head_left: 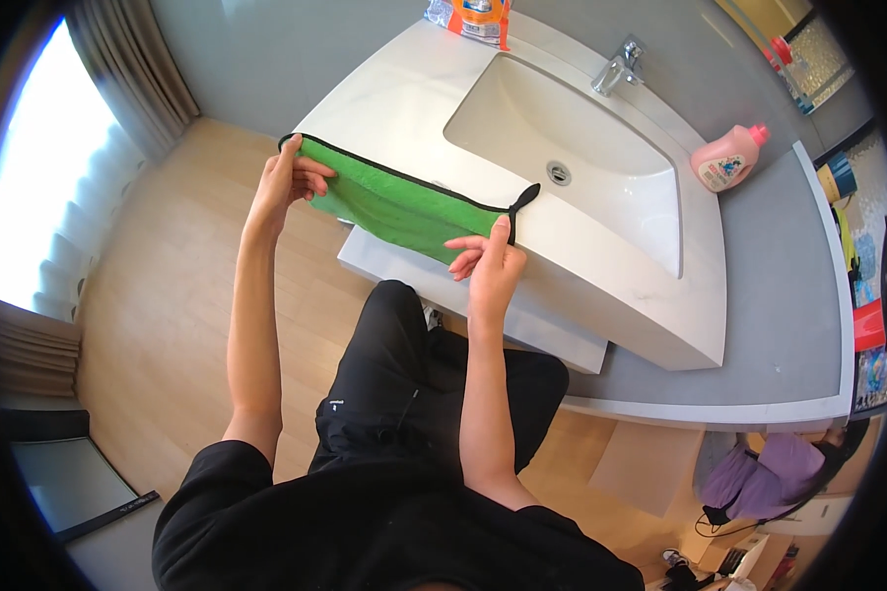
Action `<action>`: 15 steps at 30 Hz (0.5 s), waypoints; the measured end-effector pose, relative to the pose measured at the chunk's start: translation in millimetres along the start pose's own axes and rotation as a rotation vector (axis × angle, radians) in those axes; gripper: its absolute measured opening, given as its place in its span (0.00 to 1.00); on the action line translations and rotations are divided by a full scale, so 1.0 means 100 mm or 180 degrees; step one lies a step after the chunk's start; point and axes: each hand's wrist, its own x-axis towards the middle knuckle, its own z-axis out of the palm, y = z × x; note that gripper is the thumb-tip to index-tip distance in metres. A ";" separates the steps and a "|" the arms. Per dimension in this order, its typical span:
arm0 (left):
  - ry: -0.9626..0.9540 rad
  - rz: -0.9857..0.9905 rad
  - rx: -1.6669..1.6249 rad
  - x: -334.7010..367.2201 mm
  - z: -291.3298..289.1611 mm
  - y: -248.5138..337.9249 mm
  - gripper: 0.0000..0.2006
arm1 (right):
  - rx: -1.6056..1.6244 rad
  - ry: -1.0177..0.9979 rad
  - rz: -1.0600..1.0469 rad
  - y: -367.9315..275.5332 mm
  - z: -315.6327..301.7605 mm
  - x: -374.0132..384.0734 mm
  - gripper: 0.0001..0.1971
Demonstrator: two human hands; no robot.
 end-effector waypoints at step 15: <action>-0.0333 0.0045 -0.0033 -0.32 0.76 -0.02 0.33 | 0.0272 0.0278 0.0018 0.01 -0.68 0.00 0.38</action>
